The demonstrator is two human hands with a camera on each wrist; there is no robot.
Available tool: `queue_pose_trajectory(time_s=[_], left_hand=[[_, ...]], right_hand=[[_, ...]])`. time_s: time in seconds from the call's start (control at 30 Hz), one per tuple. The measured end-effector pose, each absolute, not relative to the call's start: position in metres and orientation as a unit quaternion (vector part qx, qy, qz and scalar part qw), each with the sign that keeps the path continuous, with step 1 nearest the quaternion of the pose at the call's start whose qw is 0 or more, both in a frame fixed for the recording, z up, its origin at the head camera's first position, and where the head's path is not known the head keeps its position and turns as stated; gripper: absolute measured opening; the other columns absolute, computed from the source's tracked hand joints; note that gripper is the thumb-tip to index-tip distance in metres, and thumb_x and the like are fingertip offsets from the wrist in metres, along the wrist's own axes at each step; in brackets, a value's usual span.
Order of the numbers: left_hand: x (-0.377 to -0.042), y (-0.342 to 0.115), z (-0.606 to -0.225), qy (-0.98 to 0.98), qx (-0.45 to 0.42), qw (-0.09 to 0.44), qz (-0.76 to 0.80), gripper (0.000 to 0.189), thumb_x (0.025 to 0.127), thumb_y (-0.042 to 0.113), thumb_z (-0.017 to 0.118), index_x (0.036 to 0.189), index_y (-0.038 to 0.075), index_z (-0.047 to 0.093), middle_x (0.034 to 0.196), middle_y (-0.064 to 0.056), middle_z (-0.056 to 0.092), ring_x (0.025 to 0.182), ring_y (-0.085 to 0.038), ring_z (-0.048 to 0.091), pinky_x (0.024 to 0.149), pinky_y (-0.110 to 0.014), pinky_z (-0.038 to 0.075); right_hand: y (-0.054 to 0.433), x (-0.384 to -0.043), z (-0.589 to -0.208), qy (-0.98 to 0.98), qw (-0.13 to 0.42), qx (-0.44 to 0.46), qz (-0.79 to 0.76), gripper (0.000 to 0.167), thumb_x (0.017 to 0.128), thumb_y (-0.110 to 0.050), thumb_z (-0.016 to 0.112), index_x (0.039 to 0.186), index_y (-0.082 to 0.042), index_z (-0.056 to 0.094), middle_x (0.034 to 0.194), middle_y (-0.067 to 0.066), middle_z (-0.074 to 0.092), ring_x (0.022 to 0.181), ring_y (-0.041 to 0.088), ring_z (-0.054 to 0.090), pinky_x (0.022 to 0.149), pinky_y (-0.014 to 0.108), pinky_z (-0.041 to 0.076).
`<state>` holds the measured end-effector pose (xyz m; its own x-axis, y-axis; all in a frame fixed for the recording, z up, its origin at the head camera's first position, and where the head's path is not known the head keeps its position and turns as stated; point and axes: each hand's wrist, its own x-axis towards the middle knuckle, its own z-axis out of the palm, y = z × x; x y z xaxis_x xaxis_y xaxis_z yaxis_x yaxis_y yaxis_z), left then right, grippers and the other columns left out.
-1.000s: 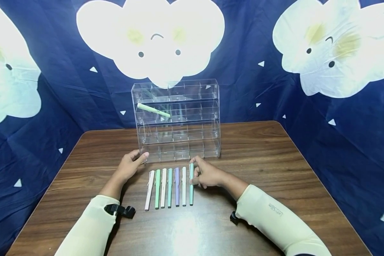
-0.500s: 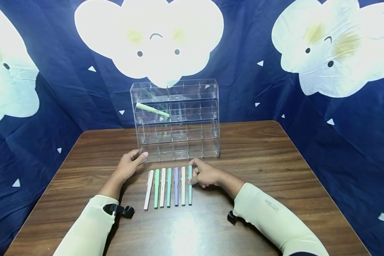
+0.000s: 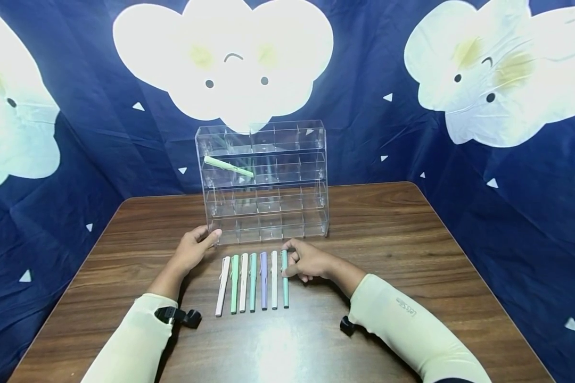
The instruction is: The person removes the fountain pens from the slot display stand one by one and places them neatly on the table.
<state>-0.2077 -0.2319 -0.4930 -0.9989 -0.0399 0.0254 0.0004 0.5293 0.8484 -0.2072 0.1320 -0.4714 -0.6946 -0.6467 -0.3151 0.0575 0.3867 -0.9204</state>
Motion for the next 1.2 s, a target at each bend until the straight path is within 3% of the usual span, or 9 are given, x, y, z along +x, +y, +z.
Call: queue_pose_trajectory(time_s=[0.3,0.67,1.0,1.2], left_hand=[[-0.209,-0.23,-0.494,-0.873,0.008,0.026,-0.487,0.057,0.108,0.045,0.069,0.146,0.002,0.067,0.135,-0.022,0.071,0.119,-0.035,0.068,0.104,-0.046,0.053],[-0.207,-0.231,-0.492,-0.874,0.01,0.021,-0.486,0.06,0.109,0.047,0.068,0.149,0.002,0.065,0.139,-0.022,0.07,0.125,-0.037,0.067,0.108,-0.049,0.052],[-0.21,-0.232,-0.493,-0.876,0.006,0.021,-0.482,0.06,0.108,0.05,0.067,0.147,0.004,0.067,0.136,-0.02,0.071,0.121,-0.035,0.068,0.106,-0.048,0.052],[-0.209,-0.233,-0.493,-0.876,0.008,0.018,-0.482,0.061,0.109,0.05,0.067,0.147,0.003,0.067,0.137,-0.021,0.071,0.122,-0.035,0.068,0.108,-0.048,0.052]], right_hand=[[0.136,-0.209,-0.472,0.758,0.337,-0.19,-0.525,0.081,0.094,-0.004,0.082,0.159,-0.001,0.035,0.079,0.001,0.064,0.052,0.01,0.05,0.046,0.022,0.042],[0.138,-0.212,-0.441,0.767,0.322,-0.231,-0.505,0.083,0.091,0.004,0.079,0.16,0.007,0.034,0.078,0.002,0.063,0.053,0.009,0.048,0.048,0.021,0.041],[0.124,-0.222,-0.387,0.801,0.285,-0.286,-0.442,0.06,0.092,-0.001,0.082,0.146,0.005,0.056,0.08,0.0,0.061,0.053,0.01,0.048,0.051,0.022,0.045],[0.112,-0.234,-0.363,0.801,0.249,-0.315,-0.445,0.051,0.094,-0.003,0.081,0.14,0.006,0.062,0.078,-0.001,0.06,0.056,0.01,0.05,0.058,0.023,0.049]])
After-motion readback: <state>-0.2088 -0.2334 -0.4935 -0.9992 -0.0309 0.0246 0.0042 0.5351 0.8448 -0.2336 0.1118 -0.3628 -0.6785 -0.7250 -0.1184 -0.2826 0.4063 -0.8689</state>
